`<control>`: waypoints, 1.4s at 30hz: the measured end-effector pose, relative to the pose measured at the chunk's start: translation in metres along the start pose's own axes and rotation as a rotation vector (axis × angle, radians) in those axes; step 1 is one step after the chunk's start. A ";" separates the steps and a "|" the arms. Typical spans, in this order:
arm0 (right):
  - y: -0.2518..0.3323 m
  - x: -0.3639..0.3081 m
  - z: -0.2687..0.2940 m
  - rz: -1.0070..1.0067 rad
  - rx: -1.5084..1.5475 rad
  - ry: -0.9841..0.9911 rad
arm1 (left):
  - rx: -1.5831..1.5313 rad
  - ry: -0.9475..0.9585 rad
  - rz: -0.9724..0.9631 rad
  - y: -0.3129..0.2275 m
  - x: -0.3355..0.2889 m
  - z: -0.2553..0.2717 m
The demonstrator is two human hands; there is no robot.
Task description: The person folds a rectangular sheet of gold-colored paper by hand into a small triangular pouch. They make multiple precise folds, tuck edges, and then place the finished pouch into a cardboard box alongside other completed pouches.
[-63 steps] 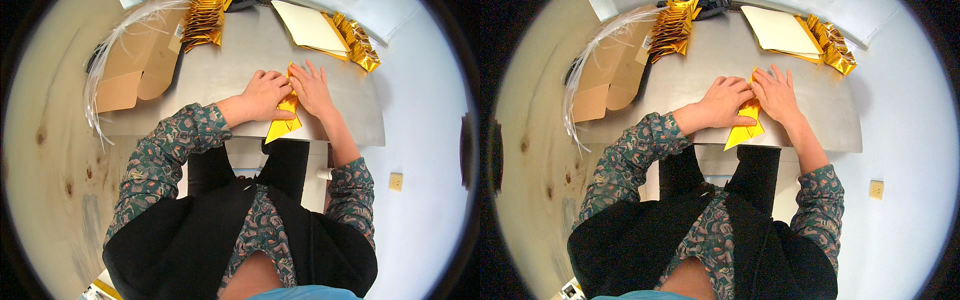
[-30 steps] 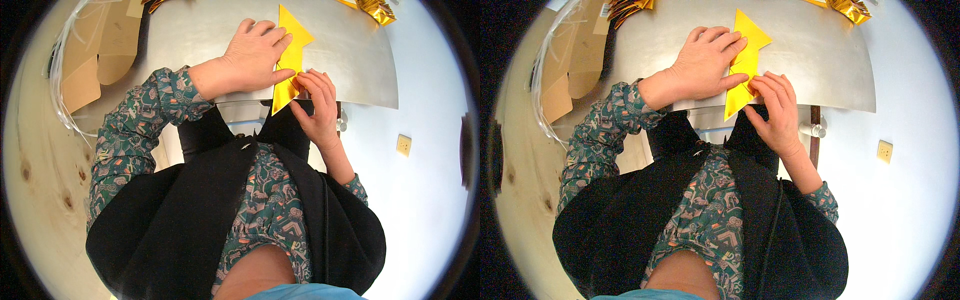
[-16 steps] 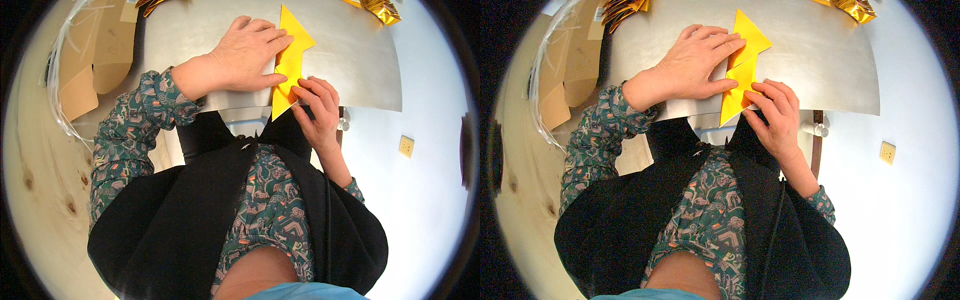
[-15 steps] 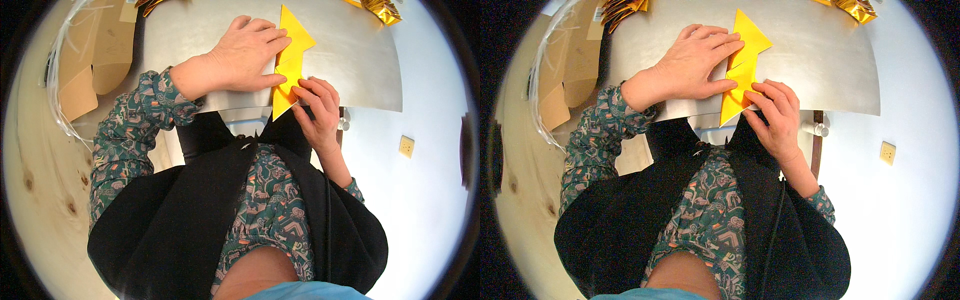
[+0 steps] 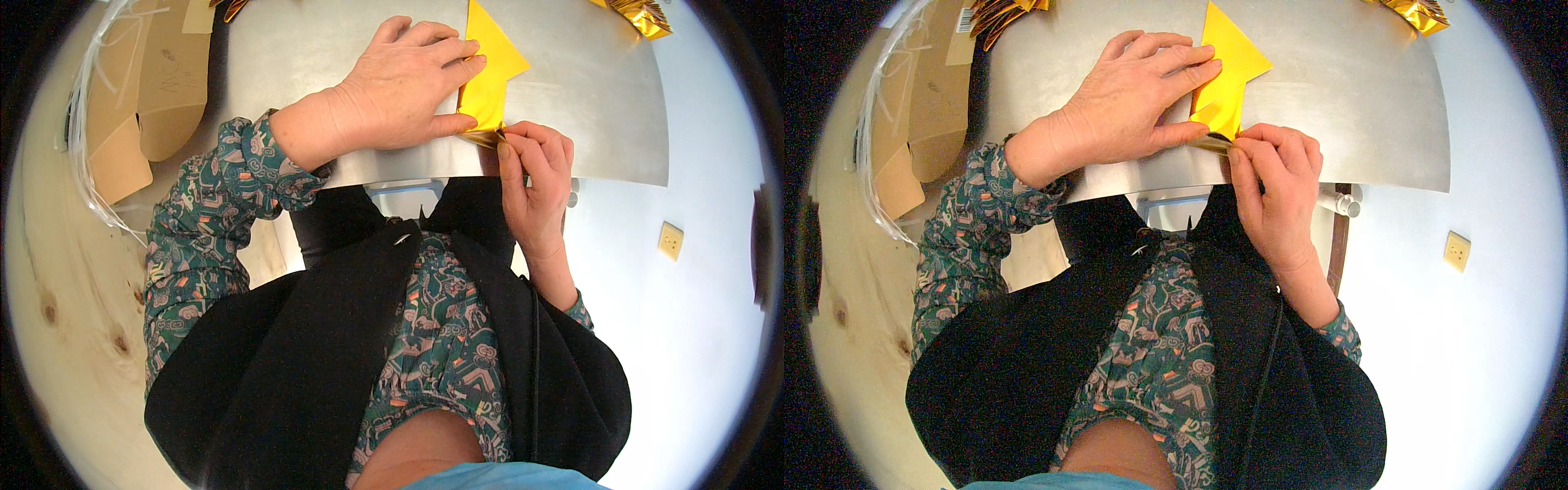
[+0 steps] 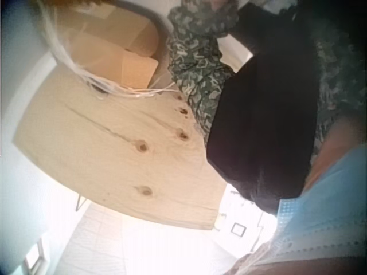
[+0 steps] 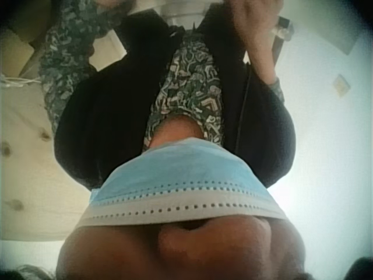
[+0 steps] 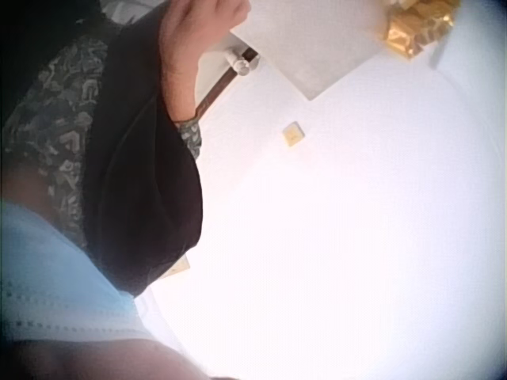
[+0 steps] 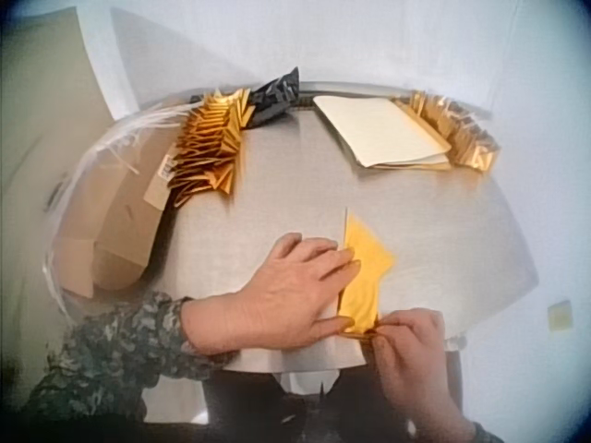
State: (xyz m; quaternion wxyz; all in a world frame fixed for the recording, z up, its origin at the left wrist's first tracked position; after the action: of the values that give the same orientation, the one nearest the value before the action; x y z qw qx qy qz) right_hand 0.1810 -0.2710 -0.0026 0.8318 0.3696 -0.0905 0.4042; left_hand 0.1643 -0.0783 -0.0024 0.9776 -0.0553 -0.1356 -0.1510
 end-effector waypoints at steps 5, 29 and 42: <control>-0.002 0.006 -0.006 -0.033 -0.034 -0.016 | -0.031 0.009 -0.026 0.002 -0.002 -0.003; -0.004 0.010 -0.012 -0.111 -0.014 0.110 | -0.129 0.115 -0.036 0.007 -0.003 0.004; -0.003 0.008 -0.013 -0.111 0.029 0.036 | -0.097 0.053 -0.002 0.003 -0.003 0.003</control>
State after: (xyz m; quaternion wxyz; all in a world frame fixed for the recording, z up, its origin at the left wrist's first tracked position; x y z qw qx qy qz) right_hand 0.1865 -0.2591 -0.0098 0.8490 0.3787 -0.0491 0.3653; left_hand 0.1620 -0.0748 -0.0005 0.9769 -0.0984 -0.1023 -0.1596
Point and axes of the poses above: each hand's wrist, its own x-axis towards the middle knuckle, its own z-axis out of the back of the hand, y = z × x, the point moved 5 cm from there along x, towards the middle knuckle, and after that the axes turned 3 degrees about x, right-handed, at the moved point
